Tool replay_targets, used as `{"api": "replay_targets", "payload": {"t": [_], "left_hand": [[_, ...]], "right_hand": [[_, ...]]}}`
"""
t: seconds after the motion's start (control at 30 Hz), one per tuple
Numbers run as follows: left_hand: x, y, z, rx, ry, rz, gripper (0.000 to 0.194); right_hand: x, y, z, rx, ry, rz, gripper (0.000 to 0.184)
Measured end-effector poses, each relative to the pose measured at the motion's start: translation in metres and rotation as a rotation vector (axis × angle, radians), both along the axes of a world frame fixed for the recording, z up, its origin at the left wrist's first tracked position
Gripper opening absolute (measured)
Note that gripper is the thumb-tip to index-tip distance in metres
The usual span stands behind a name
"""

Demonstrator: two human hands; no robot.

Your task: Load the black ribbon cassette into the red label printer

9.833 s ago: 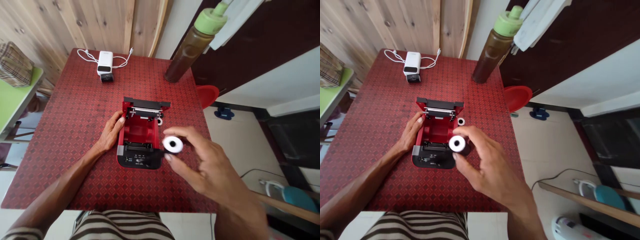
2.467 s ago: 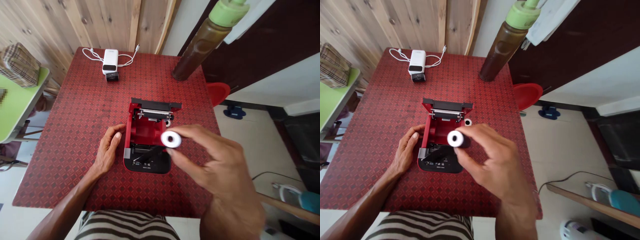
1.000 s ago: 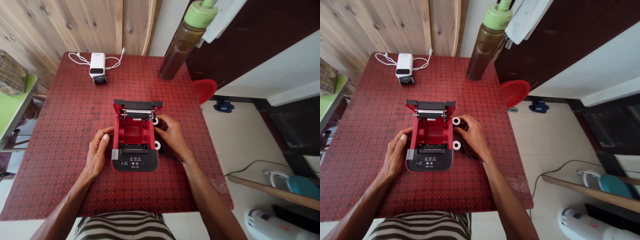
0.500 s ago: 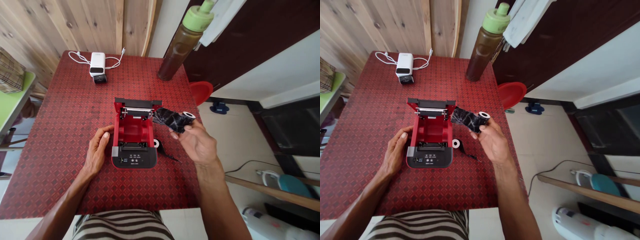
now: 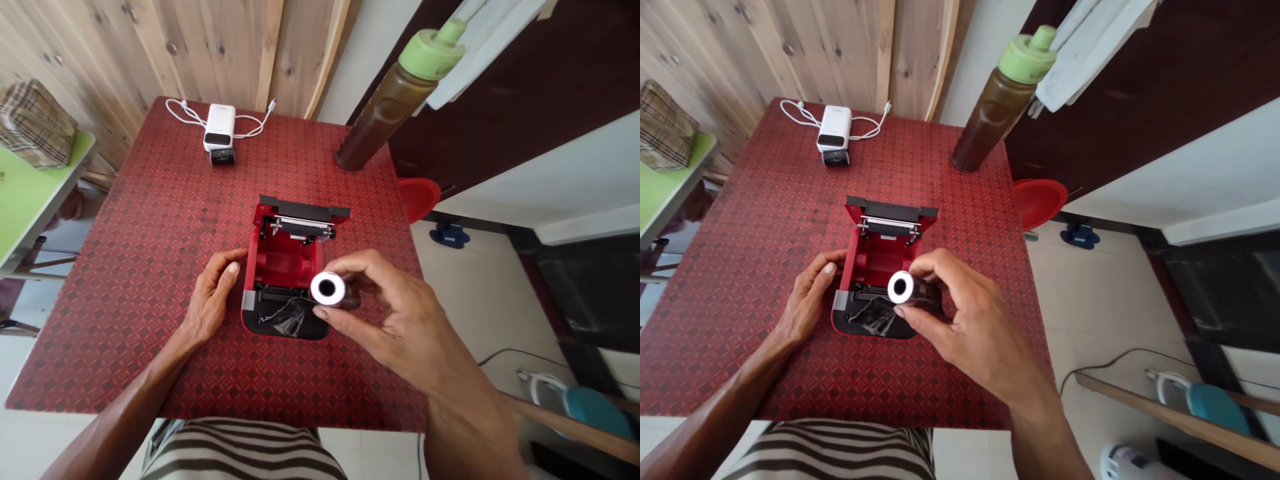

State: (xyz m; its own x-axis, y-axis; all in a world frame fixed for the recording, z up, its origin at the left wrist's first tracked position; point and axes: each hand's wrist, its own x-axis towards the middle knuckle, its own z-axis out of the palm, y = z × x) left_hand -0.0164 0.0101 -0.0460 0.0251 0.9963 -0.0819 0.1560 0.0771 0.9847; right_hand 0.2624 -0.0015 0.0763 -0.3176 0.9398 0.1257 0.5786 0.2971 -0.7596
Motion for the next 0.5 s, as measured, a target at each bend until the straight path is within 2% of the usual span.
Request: {"api": "replay_targets", "payload": {"t": [0.13, 0.27, 0.33, 0.5], "left_hand": [[0.001, -0.001, -0.001, 0.002, -0.021, 0.001, 0.058], [0.001, -0.001, -0.002, -0.005, -0.041, -0.011, 0.059], [0.002, -0.001, -0.002, -0.011, -0.041, -0.016, 0.059], [0.002, -0.001, -0.002, -0.007, -0.030, -0.027, 0.058]], "right_hand": [[-0.016, 0.008, -0.003, 0.164, -0.167, 0.058, 0.020], [-0.035, 0.008, -0.008, 0.226, -0.355, 0.057, 0.032], [-0.044, 0.010, -0.014, 0.238, -0.461, 0.051, 0.035], [-0.060, 0.023, -0.021, 0.172, -0.644, 0.095, 0.025]]}}
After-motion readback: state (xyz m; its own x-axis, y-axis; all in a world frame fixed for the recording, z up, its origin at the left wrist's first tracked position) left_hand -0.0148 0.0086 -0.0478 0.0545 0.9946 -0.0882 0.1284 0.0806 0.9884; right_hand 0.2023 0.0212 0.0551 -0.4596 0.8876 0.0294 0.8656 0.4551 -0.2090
